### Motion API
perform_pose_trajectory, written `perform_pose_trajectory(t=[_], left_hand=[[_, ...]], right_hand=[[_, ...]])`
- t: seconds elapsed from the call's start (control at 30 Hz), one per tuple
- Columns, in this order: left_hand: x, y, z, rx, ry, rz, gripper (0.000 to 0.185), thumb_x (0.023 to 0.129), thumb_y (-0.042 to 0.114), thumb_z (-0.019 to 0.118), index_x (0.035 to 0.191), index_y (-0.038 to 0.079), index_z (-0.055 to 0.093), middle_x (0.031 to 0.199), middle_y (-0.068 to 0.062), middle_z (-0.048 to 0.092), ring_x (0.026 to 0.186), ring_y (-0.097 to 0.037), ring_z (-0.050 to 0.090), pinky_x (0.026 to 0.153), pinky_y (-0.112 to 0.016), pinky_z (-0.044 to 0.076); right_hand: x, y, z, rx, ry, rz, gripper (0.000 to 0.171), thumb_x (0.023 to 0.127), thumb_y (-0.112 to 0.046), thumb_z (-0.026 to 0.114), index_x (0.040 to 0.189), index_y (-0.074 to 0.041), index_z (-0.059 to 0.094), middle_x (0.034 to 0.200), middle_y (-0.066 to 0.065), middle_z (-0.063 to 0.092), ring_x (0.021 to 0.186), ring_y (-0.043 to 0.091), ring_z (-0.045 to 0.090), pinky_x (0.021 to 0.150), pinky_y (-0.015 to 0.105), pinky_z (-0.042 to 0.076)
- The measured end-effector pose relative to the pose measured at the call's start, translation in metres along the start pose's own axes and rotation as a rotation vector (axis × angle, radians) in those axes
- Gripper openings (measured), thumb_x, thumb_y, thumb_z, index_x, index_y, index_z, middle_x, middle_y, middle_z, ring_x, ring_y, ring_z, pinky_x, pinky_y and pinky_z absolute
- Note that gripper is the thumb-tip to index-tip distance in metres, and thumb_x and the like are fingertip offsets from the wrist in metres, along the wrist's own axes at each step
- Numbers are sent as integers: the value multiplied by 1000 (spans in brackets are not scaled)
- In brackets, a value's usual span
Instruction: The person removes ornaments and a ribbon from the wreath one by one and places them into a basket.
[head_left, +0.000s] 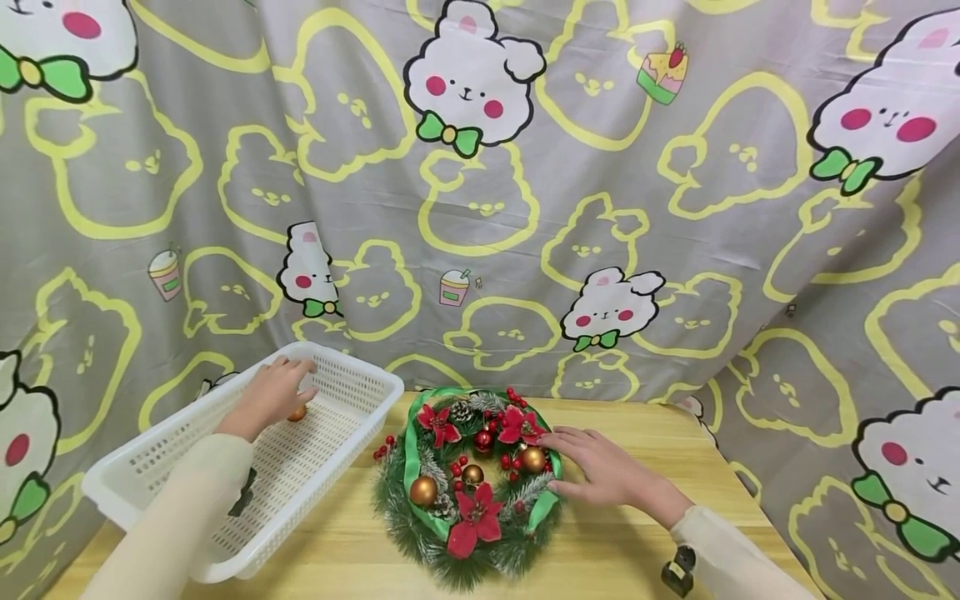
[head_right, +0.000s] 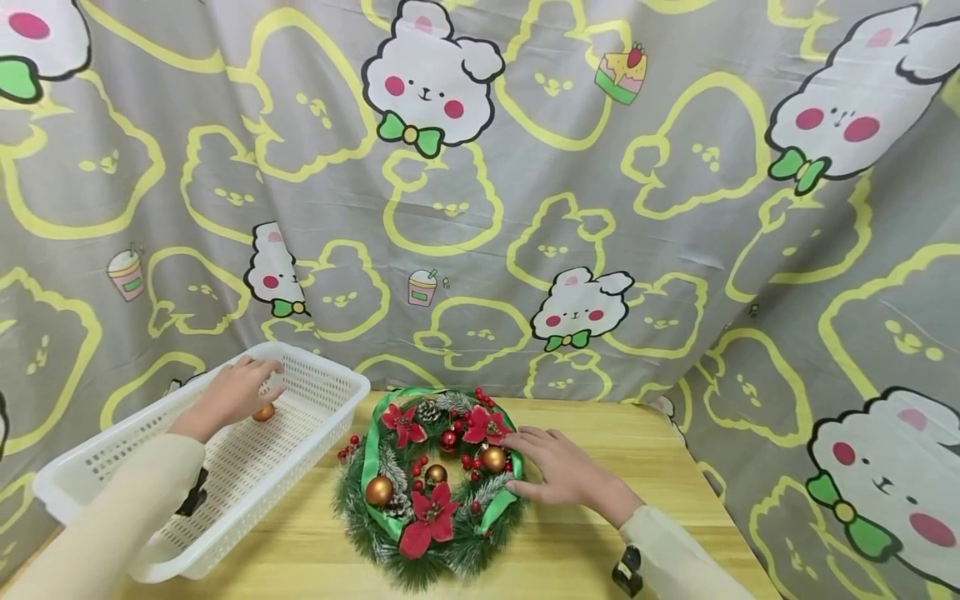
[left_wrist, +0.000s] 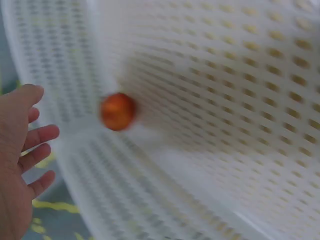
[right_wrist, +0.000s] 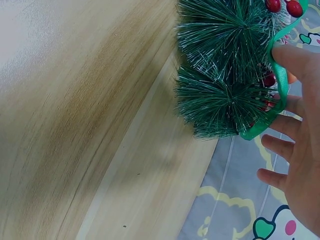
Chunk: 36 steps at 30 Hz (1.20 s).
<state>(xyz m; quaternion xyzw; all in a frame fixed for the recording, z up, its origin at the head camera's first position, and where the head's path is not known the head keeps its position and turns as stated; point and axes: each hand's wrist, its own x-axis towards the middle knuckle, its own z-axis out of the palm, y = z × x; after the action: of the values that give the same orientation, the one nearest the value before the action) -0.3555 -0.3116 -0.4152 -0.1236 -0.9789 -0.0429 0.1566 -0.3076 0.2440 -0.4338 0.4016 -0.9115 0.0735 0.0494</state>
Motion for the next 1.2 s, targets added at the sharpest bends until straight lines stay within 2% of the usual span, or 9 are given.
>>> perform_pose_trajectory(t=[0.13, 0.3, 0.53, 0.7, 0.87, 1.2], left_hand=[[10, 19, -15, -52, 21, 32, 36, 99, 24, 66, 127, 2, 63, 125, -22, 67, 119, -44, 55, 98, -65, 43], [17, 48, -35, -74, 84, 136, 36, 98, 23, 68, 127, 2, 64, 122, -19, 69, 111, -38, 58, 91, -59, 47], [17, 96, -53, -45, 136, 262, 39, 97, 26, 70, 128, 3, 65, 121, -14, 69, 110, -35, 60, 92, -56, 50], [13, 126, -63, -82, 151, 337, 37, 97, 27, 71, 127, 6, 67, 121, -11, 70, 114, -34, 61, 94, -56, 49], [8, 145, -63, -91, 179, 401, 32, 96, 29, 72, 123, 11, 68, 115, -6, 71, 109, -28, 61, 91, -50, 51], [-5, 173, -46, -117, 178, 514, 30, 96, 32, 71, 120, 16, 69, 112, 0, 70, 105, -21, 60, 91, -43, 52]], right_hand=[[0, 0, 0, -12, -8, 1, 67, 100, -59, 54, 150, -15, 51, 153, 9, 53, 144, 37, 46, 111, 63, 38], [0, -1, -1, -14, -7, -6, 66, 100, -59, 53, 150, -16, 51, 153, 8, 53, 144, 37, 46, 110, 64, 38], [0, -2, -2, -33, -12, -9, 67, 100, -60, 53, 150, -16, 50, 153, 7, 54, 144, 36, 46, 111, 63, 38], [0, -2, -3, -49, -10, -7, 67, 99, -60, 53, 151, -17, 50, 152, 7, 54, 144, 35, 46, 112, 63, 38], [1, -3, -4, -34, -19, 1, 68, 99, -60, 52, 151, -17, 50, 153, 8, 53, 144, 36, 45, 112, 64, 37], [2, -3, -4, -24, -14, 3, 67, 100, -60, 52, 150, -15, 51, 152, 9, 54, 144, 37, 46, 111, 65, 37]])
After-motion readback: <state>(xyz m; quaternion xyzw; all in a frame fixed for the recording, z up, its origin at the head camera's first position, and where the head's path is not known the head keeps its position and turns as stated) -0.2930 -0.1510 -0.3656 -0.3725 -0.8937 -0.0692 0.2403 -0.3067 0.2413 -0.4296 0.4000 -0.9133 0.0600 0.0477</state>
